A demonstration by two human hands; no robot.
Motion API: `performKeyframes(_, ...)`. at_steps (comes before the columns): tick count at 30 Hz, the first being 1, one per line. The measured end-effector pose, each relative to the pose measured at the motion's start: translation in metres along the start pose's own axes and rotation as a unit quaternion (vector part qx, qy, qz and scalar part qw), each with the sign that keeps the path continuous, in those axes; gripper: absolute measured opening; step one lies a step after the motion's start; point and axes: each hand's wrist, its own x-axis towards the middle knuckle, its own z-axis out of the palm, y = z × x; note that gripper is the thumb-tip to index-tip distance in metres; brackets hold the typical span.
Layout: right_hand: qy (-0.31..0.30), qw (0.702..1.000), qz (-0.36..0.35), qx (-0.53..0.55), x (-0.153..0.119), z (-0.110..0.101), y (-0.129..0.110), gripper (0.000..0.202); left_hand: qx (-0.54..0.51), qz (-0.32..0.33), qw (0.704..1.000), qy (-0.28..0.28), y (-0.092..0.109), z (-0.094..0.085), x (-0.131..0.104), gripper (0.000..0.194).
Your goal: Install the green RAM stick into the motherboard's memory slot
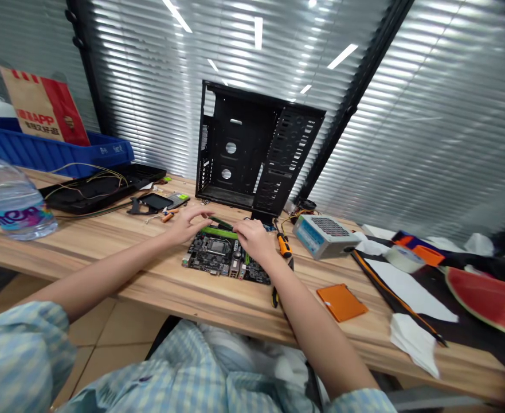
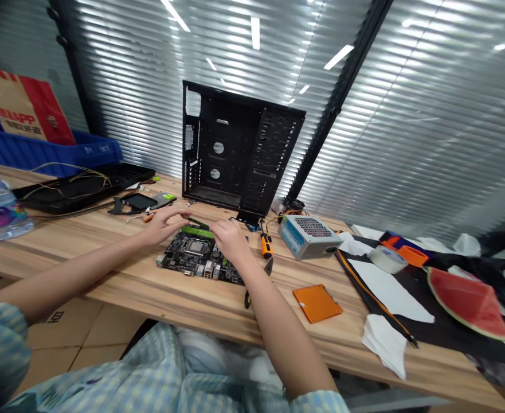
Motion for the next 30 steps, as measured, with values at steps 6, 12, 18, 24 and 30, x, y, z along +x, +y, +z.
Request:
performKeyframes(6, -0.034, 0.997, 0.037, -0.066, 0.001, -0.007, 0.002, 0.022, 0.077, -0.02, 0.996, 0.037, -0.008, 0.003, -0.002, 0.026)
performKeyframes(12, -0.059, 0.981, 0.138, -0.126, -0.003, -0.02, 0.015, 0.024, -0.019, -0.108, 0.991, 0.073, -0.033, 0.006, -0.001, 0.033)
performKeyframes(18, -0.086, 0.975, 0.192, -0.065, -0.008, -0.01, 0.033, 0.024, -0.072, -0.139, 0.986, 0.062, -0.042, 0.012, 0.001, 0.033)
performKeyframes(24, -0.064, 0.978, 0.199, -0.002, -0.009, -0.004, 0.036, 0.022, -0.107, -0.173, 0.977, 0.069, -0.04, 0.011, 0.003, 0.032)
performKeyframes(30, -0.046, 0.974, 0.218, 0.05, -0.009, -0.003, 0.033, 0.024, -0.109, -0.184, 0.975, 0.067, -0.042, 0.013, 0.003, 0.035)
